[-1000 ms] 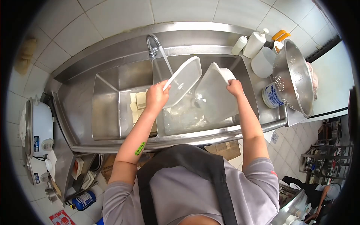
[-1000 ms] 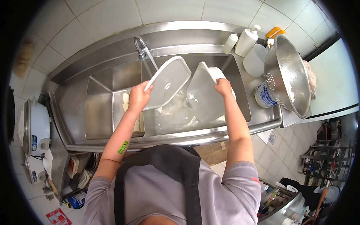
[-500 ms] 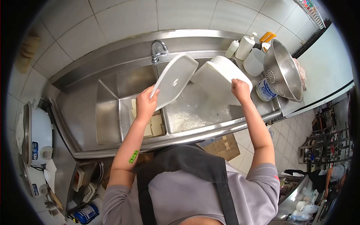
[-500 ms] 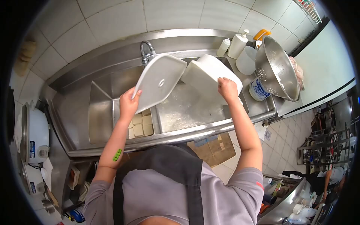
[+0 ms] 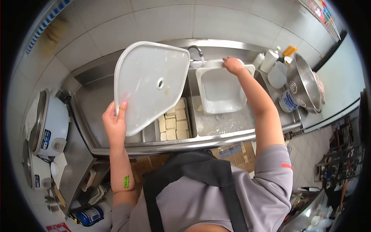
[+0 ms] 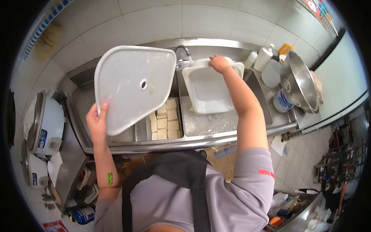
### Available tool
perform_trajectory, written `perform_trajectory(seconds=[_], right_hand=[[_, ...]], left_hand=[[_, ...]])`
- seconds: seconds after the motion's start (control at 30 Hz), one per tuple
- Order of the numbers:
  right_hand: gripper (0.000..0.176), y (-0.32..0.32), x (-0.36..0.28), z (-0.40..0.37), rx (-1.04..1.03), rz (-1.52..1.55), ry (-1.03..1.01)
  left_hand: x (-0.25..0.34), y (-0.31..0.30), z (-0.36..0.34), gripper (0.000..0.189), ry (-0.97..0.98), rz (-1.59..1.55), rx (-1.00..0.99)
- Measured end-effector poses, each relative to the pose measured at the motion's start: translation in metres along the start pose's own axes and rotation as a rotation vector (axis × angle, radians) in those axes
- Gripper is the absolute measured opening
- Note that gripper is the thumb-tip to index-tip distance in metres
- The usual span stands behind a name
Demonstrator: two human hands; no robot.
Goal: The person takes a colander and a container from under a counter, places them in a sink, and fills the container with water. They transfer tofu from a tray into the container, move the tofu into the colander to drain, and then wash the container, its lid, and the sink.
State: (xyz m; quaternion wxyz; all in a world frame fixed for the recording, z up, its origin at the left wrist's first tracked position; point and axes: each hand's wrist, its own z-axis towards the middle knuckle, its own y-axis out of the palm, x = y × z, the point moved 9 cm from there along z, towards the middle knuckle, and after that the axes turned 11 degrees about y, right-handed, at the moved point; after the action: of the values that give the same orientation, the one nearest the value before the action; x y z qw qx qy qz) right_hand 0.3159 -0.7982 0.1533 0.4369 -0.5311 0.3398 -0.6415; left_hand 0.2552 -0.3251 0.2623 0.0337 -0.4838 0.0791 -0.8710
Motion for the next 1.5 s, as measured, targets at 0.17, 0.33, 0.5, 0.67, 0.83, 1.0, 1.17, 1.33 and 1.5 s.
perform_trajectory(seconds=[0.17,0.33,0.5,0.67,0.83,1.0,1.17,1.33,1.5], right_hand=[[0.016,0.029,-0.037,0.042,-0.105,0.068,-0.012],[0.028,0.065,-0.031,0.051,-0.209,0.249,-0.059],[0.013,0.004,-0.046,0.022,0.002,0.032,-0.204],[0.013,-0.041,-0.03,0.005,0.066,0.007,-0.152],[0.01,-0.094,-0.014,-0.026,0.229,0.07,-0.134],[0.013,-0.149,0.017,-0.055,0.29,0.061,-0.049],[0.019,-0.202,0.07,-0.085,0.388,-0.005,0.172],[0.022,-0.274,0.09,-0.111,0.56,0.032,0.158],[0.013,-0.321,0.064,-0.09,0.577,0.096,0.137]], left_hand=[[-0.02,-0.056,-0.009,0.021,-0.059,0.058,0.093],[-0.044,-0.089,-0.014,0.021,-0.075,0.108,0.106],[-0.058,-0.092,-0.01,0.021,-0.084,0.087,0.097],[-0.061,-0.082,0.004,0.021,-0.047,0.032,0.045],[-0.064,-0.065,0.012,0.021,-0.037,0.035,0.03],[-0.069,-0.044,0.007,0.022,-0.077,0.079,0.039],[-0.057,-0.032,0.002,0.023,-0.057,0.188,0.044],[-0.065,-0.034,-0.015,0.021,-0.007,0.272,0.123],[-0.071,-0.041,-0.029,0.018,-0.081,0.402,0.167]])
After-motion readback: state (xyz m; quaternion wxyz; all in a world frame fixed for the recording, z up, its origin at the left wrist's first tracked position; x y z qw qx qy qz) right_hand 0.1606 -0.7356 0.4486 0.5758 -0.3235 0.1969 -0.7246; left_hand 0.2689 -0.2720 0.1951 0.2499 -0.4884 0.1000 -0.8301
